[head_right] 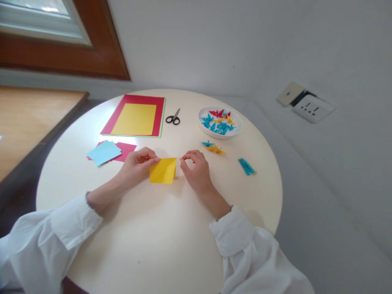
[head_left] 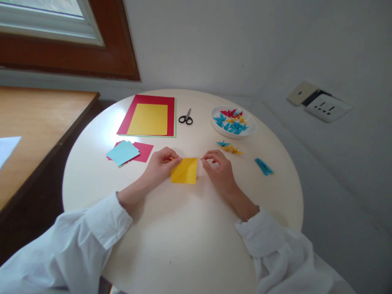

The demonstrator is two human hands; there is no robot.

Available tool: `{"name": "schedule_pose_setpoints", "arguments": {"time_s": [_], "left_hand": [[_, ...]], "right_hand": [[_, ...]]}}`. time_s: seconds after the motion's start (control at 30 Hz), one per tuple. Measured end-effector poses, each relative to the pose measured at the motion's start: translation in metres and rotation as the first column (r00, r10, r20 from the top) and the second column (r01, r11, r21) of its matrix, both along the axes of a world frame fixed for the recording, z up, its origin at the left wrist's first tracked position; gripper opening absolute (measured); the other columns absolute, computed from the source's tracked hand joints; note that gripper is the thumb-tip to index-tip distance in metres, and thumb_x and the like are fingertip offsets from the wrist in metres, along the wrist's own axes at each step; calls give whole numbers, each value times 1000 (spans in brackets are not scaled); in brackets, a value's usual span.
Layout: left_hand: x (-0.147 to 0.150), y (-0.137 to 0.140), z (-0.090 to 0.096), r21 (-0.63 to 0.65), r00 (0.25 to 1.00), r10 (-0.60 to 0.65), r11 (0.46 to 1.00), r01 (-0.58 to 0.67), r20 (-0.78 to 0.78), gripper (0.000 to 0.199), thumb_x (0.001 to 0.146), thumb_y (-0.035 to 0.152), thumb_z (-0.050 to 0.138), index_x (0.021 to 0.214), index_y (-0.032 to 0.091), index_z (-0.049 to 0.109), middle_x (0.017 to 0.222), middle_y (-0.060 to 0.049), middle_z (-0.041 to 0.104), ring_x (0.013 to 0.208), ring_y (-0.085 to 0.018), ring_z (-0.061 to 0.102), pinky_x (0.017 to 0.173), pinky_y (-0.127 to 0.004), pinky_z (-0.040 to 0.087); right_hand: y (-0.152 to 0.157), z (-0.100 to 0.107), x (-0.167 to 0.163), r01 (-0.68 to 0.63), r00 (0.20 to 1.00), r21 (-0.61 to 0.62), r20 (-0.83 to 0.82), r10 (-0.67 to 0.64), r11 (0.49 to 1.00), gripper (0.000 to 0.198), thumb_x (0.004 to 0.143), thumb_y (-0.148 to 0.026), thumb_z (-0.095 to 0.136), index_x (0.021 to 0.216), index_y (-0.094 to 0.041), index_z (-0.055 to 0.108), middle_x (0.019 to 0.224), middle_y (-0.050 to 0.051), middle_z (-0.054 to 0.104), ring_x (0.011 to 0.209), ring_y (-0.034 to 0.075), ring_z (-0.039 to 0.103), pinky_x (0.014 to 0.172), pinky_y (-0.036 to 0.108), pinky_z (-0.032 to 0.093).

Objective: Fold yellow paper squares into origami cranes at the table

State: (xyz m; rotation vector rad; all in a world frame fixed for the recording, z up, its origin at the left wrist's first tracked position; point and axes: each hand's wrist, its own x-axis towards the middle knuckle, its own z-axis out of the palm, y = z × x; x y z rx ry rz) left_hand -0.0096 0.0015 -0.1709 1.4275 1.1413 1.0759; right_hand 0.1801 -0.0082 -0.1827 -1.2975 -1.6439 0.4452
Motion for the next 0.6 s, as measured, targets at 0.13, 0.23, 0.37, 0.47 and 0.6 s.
{"name": "schedule_pose_setpoints", "arguments": {"time_s": [0.13, 0.23, 0.37, 0.47, 0.6], "left_hand": [[0, 0, 1, 9, 1000, -2, 1000, 2, -26, 21, 69, 33, 64, 64, 16, 52, 66, 1, 54, 61, -11, 52, 55, -24, 41], [1, 0, 0, 25, 999, -10, 1000, 11, -45, 21, 69, 33, 63, 64, 16, 52, 66, 1, 55, 61, -12, 53, 55, -24, 42], [0, 0, 0, 19, 998, -28, 999, 29, -52, 20, 70, 33, 63, 65, 16, 53, 67, 0, 56, 62, -12, 53, 55, -24, 42], [1, -1, 1, 10, 998, -41, 999, 42, -54, 20, 70, 32, 63, 64, 15, 54, 67, 0, 54, 62, -11, 52, 55, -24, 41], [1, -1, 2, 9, 997, -51, 999, 52, -55, 20, 70, 33, 63, 65, 15, 55, 68, 0, 54, 63, -11, 52, 56, -24, 41]], "right_hand": [[1, 1, 1, 20, 999, -30, -49, -21, 999, 9, 76, -26, 56, 72, -20, 61, 84, 5, 62, 80, 17, 57, 65, 30, 44], [0, 1, -1, 18, 997, -45, -76, -21, 999, 13, 76, -29, 58, 67, -20, 58, 77, 2, 61, 75, 16, 56, 66, 30, 43], [0, 2, -2, 45, 992, -88, -114, -55, 995, 25, 79, -38, 56, 61, -20, 53, 64, -1, 57, 66, 15, 54, 67, 30, 42], [-1, 2, -4, 34, 992, -129, -119, -49, 991, 23, 79, -39, 55, 66, -19, 57, 69, 0, 60, 68, 15, 55, 65, 30, 41], [-2, 0, -6, -53, 995, -150, -94, 39, 987, 16, 76, -35, 58, 78, -20, 64, 84, 4, 65, 76, 17, 57, 64, 30, 42]]}}
